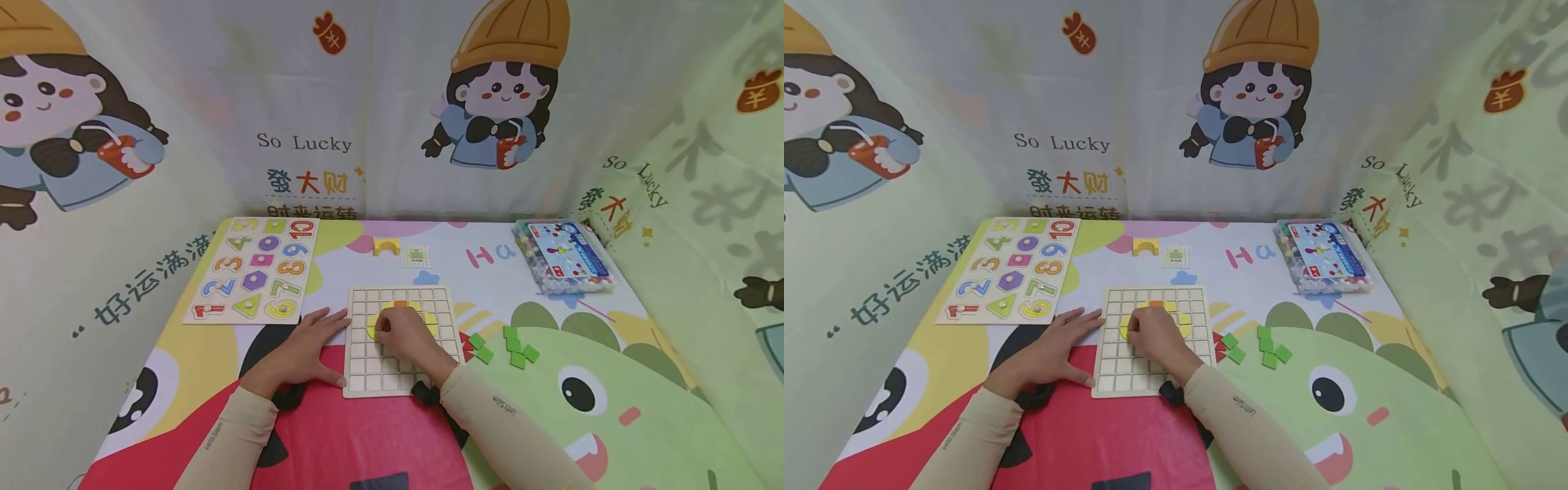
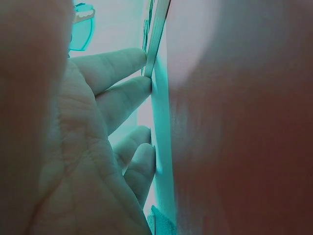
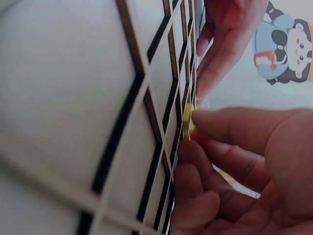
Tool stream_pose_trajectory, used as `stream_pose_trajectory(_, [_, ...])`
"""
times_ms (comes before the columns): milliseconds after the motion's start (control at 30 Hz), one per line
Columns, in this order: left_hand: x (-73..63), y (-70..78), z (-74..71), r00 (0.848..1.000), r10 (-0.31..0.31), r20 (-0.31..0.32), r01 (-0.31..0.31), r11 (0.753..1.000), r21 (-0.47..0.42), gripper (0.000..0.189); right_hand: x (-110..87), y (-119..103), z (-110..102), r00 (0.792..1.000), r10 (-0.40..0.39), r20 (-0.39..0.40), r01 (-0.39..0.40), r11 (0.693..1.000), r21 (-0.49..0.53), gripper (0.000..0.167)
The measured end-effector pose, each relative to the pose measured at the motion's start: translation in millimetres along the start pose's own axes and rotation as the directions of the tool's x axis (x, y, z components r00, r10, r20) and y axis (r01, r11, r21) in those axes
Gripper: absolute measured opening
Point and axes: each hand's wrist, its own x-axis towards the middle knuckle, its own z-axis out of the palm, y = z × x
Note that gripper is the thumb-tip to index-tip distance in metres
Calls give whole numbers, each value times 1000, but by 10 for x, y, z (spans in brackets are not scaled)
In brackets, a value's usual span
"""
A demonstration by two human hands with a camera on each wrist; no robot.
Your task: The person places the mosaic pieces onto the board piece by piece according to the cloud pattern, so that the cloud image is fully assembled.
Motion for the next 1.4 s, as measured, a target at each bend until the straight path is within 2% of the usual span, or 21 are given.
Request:
stream_pose_trajectory(200, [10,-23,25,1000,-6,5,6,1000,1,113,-62,97,-89,998,-27,60,23,998,64,3])
stream_pose_trajectory(400, [2,-19,33,1000,-20,10,20,1000,3,114,-246,256,-249,995,-39,87,24,986,163,9])
stream_pose_trajectory(833, [-6,-8,24,1000,-28,11,28,1000,-8,115,-647,835,-742,1000,0,-19,5,965,261,16])
stream_pose_trajectory(1200, [0,6,22,1000,-27,6,27,1000,-1,115,-807,1277,-1040,988,96,-123,-71,979,190,16])
stream_pose_trajectory(1400, [8,15,16,1000,-22,2,22,1000,3,115,-846,1397,-1100,986,87,-145,-70,991,115,16])
